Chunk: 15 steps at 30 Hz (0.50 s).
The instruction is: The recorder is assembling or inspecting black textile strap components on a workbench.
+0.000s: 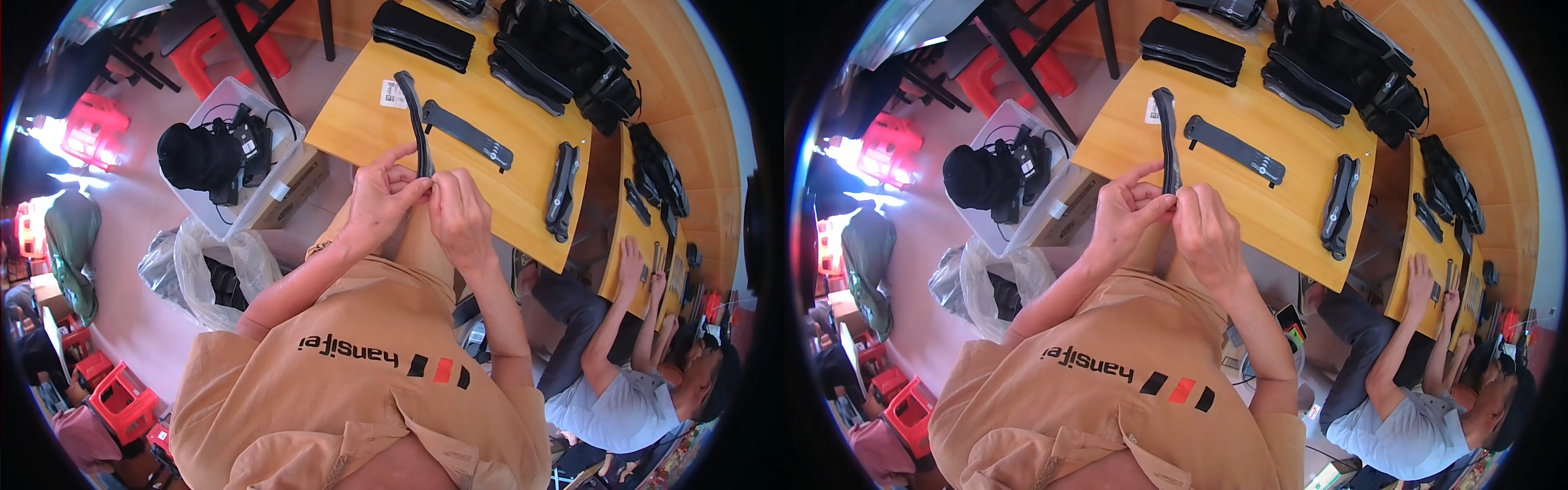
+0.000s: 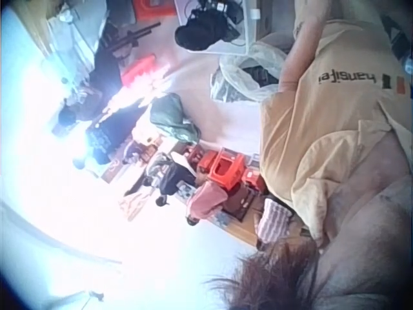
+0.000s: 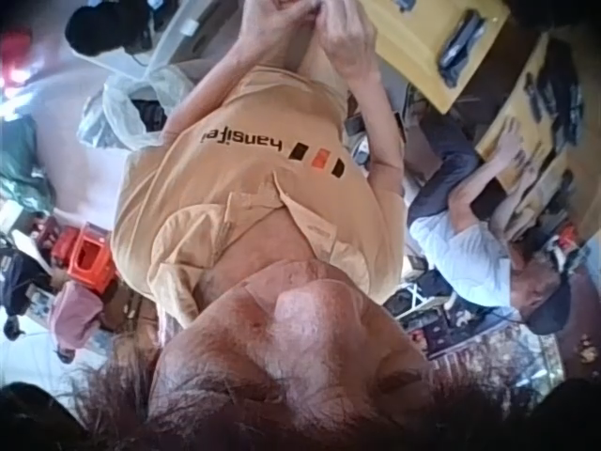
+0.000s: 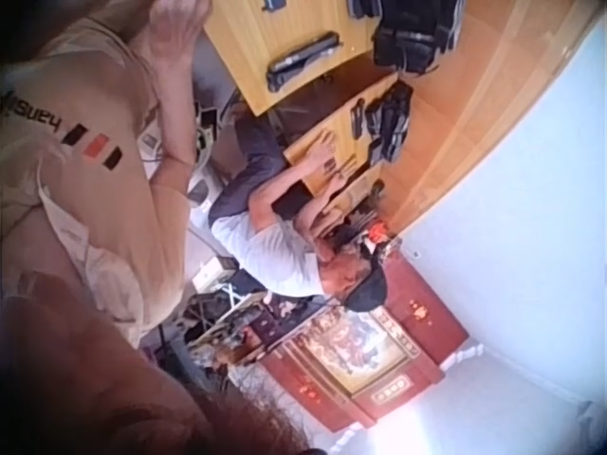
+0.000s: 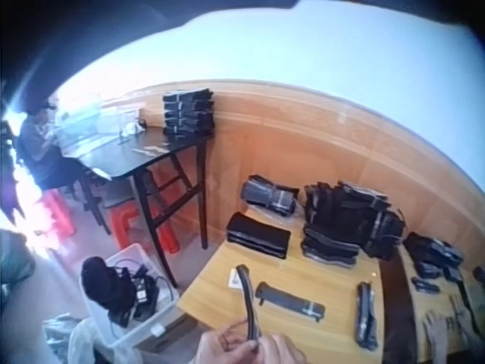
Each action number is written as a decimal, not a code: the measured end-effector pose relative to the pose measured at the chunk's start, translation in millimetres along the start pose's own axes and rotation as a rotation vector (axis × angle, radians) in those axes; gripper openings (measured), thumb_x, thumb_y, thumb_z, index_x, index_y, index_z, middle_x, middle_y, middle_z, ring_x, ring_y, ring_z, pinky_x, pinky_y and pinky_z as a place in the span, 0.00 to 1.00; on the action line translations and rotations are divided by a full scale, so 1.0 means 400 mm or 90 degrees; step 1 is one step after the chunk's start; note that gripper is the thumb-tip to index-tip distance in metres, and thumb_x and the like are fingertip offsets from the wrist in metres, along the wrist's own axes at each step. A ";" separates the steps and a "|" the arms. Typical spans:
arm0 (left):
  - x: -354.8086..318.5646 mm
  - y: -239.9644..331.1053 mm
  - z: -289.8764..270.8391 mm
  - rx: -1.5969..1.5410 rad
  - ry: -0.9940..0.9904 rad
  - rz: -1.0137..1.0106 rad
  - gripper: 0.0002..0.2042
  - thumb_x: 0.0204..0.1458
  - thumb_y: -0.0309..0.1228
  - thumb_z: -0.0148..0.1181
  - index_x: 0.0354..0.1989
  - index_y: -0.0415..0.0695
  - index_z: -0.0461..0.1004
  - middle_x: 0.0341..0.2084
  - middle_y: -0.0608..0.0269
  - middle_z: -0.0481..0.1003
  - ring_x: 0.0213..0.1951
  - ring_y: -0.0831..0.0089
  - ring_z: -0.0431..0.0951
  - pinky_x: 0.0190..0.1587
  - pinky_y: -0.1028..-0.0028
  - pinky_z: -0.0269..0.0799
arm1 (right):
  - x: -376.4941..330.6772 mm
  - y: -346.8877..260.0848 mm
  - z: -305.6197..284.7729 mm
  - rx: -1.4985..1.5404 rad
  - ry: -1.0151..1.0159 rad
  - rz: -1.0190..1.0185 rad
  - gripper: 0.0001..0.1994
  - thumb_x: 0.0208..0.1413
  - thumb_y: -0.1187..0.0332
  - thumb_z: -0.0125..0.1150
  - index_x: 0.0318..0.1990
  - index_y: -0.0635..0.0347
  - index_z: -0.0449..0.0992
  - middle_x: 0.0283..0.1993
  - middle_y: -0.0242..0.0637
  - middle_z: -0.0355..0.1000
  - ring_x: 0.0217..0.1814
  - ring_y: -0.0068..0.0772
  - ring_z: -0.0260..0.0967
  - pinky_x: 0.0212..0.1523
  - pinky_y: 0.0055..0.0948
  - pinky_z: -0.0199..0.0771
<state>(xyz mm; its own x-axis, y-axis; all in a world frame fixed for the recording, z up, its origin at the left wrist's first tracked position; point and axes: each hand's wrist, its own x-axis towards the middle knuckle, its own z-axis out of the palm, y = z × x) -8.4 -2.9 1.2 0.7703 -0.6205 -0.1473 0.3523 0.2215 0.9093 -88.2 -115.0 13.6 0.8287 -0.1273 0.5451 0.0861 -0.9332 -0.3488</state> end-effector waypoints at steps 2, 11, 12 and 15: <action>0.002 -0.001 -0.002 0.112 -0.015 0.032 0.23 0.49 0.17 0.56 0.55 0.32 0.60 0.27 0.60 0.76 0.30 0.80 0.77 0.35 0.82 0.75 | -0.002 0.001 0.006 0.015 -0.015 0.010 0.06 0.47 0.82 0.54 0.34 0.66 0.67 0.30 0.43 0.65 0.30 0.44 0.67 0.28 0.36 0.68; 0.019 0.001 -0.002 0.213 0.001 0.116 0.18 0.45 0.16 0.55 0.47 0.35 0.64 0.19 0.62 0.74 0.23 0.82 0.75 0.29 0.81 0.72 | 0.007 0.025 0.028 0.222 0.013 0.152 0.05 0.48 0.79 0.53 0.33 0.64 0.66 0.30 0.44 0.65 0.27 0.47 0.66 0.25 0.38 0.67; 0.017 0.003 -0.003 0.214 0.000 0.116 0.18 0.45 0.16 0.55 0.47 0.35 0.64 0.19 0.62 0.74 0.23 0.82 0.75 0.29 0.81 0.72 | 0.006 0.023 0.029 0.222 0.014 0.152 0.05 0.48 0.79 0.53 0.33 0.64 0.66 0.30 0.44 0.65 0.27 0.47 0.66 0.25 0.38 0.67; 0.013 0.013 -0.007 0.067 0.007 0.046 0.17 0.48 0.18 0.56 0.47 0.34 0.63 0.22 0.61 0.74 0.28 0.79 0.77 0.31 0.81 0.73 | 0.006 0.016 0.034 0.216 0.052 0.137 0.06 0.48 0.80 0.53 0.34 0.63 0.66 0.29 0.43 0.66 0.25 0.46 0.66 0.24 0.37 0.66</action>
<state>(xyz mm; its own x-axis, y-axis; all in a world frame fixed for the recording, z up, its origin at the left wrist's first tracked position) -0.9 -2.9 4.0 0.7981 -0.5968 -0.0834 0.2385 0.1857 0.9532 -78.1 -116.9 2.1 0.8026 -0.3464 0.4856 0.1041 -0.7203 -0.6858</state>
